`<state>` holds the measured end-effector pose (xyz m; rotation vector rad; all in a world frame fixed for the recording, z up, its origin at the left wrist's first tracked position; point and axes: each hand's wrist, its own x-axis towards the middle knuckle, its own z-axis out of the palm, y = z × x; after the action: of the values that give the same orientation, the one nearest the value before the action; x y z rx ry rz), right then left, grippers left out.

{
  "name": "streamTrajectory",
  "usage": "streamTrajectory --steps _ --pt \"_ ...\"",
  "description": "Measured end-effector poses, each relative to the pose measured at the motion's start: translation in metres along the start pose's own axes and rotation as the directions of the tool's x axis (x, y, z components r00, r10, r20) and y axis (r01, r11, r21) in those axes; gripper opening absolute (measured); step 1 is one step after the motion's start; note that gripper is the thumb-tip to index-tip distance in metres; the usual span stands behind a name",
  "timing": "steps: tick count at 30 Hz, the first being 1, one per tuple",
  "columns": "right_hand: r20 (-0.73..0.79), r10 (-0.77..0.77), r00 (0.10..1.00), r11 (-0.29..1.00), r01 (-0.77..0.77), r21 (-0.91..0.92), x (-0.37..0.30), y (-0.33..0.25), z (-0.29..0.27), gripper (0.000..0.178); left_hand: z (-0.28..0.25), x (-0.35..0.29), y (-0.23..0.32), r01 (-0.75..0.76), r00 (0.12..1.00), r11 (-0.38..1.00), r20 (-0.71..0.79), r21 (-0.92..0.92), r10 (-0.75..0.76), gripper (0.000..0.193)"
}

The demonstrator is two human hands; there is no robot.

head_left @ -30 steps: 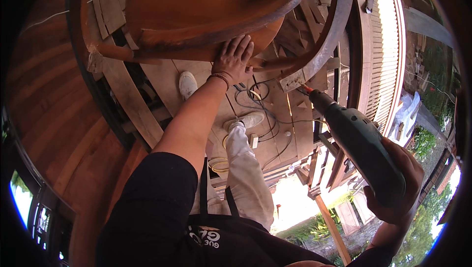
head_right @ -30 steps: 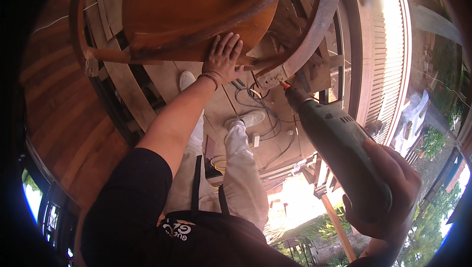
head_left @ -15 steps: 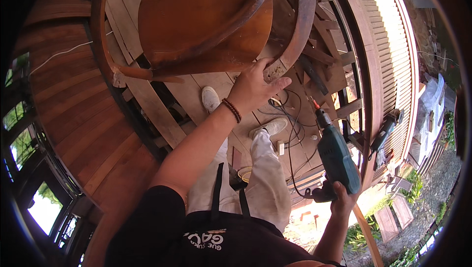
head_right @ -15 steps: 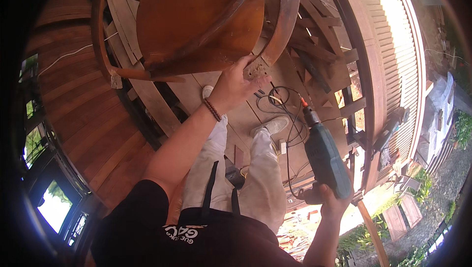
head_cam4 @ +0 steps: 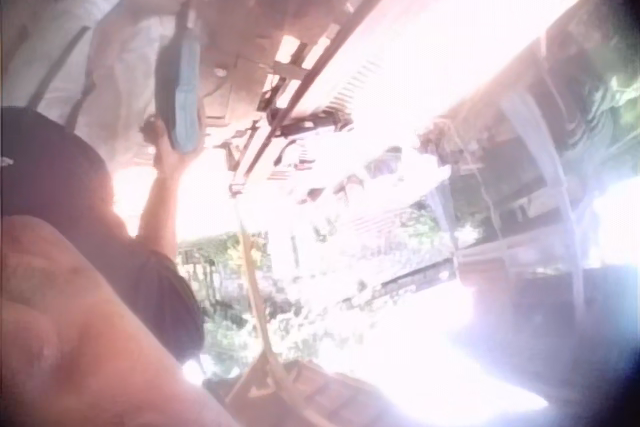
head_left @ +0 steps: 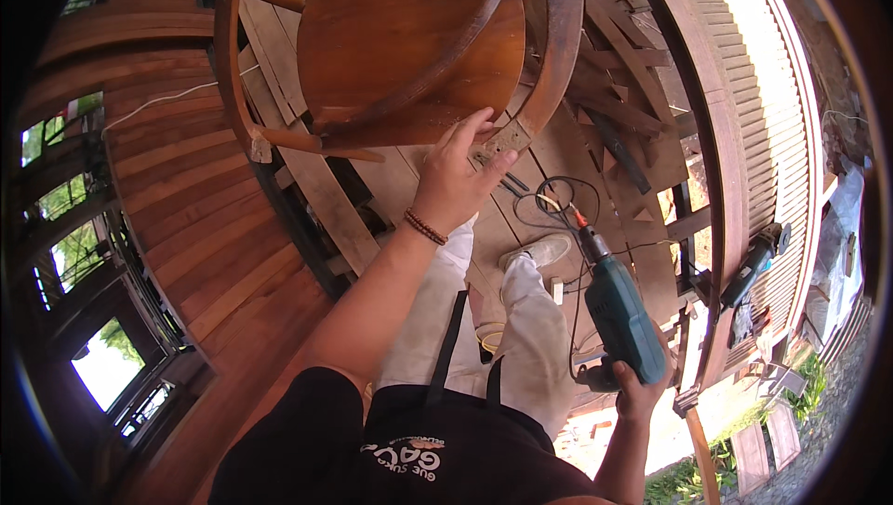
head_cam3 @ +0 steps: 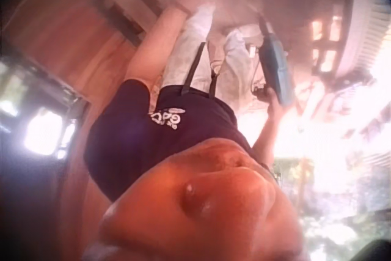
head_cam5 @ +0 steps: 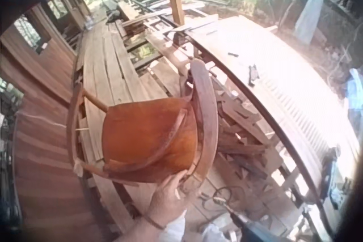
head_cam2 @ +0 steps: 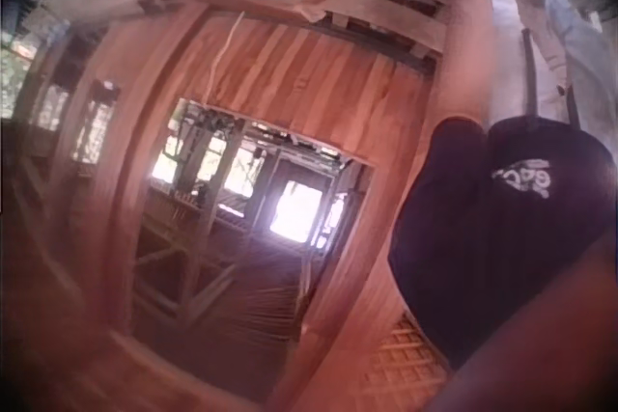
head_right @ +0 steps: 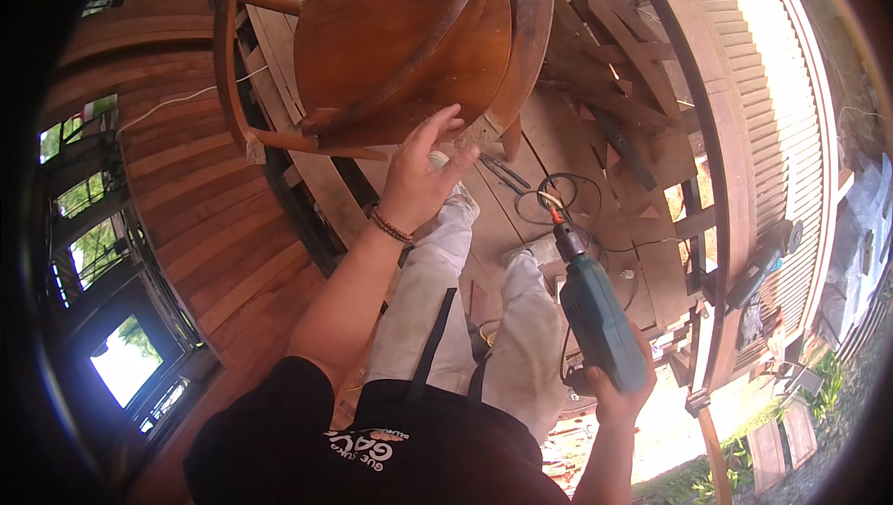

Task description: The person repairs a wooden chair by attaching a small wooden block to the underside of the seat using a power drill and an angle grinder. They position the block, drill screws into it, and then sand the area with the angle grinder. The person also moves a wooden plank and walks around the workspace.

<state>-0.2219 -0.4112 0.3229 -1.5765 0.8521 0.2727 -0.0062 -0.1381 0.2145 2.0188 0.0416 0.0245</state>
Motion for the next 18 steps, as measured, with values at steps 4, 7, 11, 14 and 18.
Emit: streamTrajectory --steps 4,7,11,14,18 --pt "-0.020 -0.011 1.000 0.999 0.010 -0.047 -0.001 -0.010 0.017 0.095 -0.007 0.033 -0.022 0.224 0.929 0.968 0.275 0.112 -0.247 0.027" --pt "-0.090 -0.012 0.996 0.998 0.007 -0.055 -0.007 -0.010 0.030 0.095 -0.024 0.045 -0.055 0.469 0.869 0.880 0.215 -0.072 -0.445 0.027" --pt "-0.042 -0.122 0.992 0.964 0.108 -0.243 -0.014 -0.036 0.047 0.091 -0.036 0.030 -0.063 0.589 0.772 0.790 0.407 -0.171 -0.488 0.028" --pt "0.065 -0.119 0.991 0.912 0.135 -0.387 -0.019 -0.056 0.063 0.095 -0.036 0.020 -0.050 0.707 0.675 0.657 0.531 -0.264 -0.512 0.023" --pt "0.180 -0.160 0.971 0.842 0.229 -0.489 -0.019 -0.078 0.080 0.090 -0.030 0.009 -0.039 0.599 0.778 0.733 0.450 -0.321 -0.438 0.020"
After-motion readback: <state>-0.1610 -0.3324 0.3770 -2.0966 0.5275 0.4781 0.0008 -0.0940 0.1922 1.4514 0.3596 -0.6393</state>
